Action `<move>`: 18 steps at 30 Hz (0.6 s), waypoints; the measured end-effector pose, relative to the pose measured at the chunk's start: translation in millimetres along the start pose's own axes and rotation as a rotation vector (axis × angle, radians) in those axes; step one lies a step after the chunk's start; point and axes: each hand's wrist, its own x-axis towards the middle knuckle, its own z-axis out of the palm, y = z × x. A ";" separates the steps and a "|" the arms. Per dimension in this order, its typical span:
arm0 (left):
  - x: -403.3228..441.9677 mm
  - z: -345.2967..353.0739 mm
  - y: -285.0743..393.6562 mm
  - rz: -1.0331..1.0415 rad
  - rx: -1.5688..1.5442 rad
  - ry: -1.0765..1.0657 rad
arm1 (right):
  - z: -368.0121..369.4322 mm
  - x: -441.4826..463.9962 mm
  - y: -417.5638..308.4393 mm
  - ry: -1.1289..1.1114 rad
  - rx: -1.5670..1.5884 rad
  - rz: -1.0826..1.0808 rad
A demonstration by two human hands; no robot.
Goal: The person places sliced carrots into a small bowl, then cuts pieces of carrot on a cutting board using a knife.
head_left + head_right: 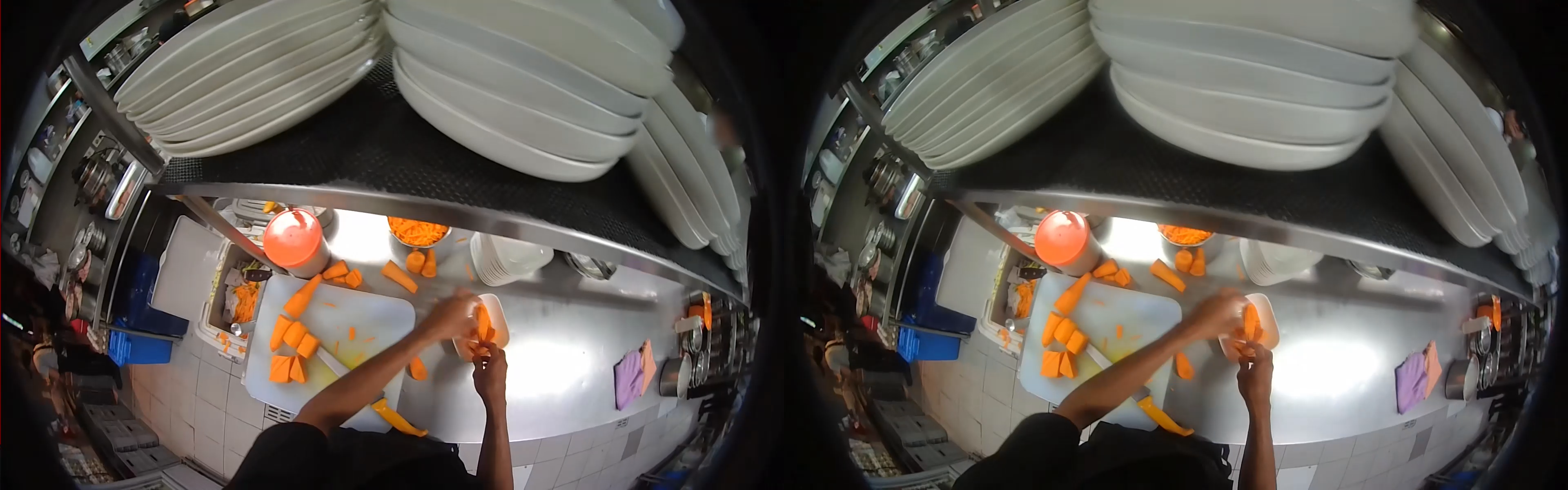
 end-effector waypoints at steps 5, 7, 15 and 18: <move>-26.7 -88.6 -104.7 -0.170 0.653 0.380 | -28.4 -13.1 -4.7 0.065 0.136 0.177; -41.3 -134.5 -81.4 -0.514 0.879 0.056 | -33.4 -16.9 -3.2 0.075 0.173 0.195; -60.9 -127.6 -166.3 -0.645 0.902 0.045 | -25.3 -40.3 4.6 0.039 0.105 0.141; -55.3 -141.5 -151.2 -0.665 0.887 -0.045 | -24.2 -59.0 3.4 0.039 0.103 0.120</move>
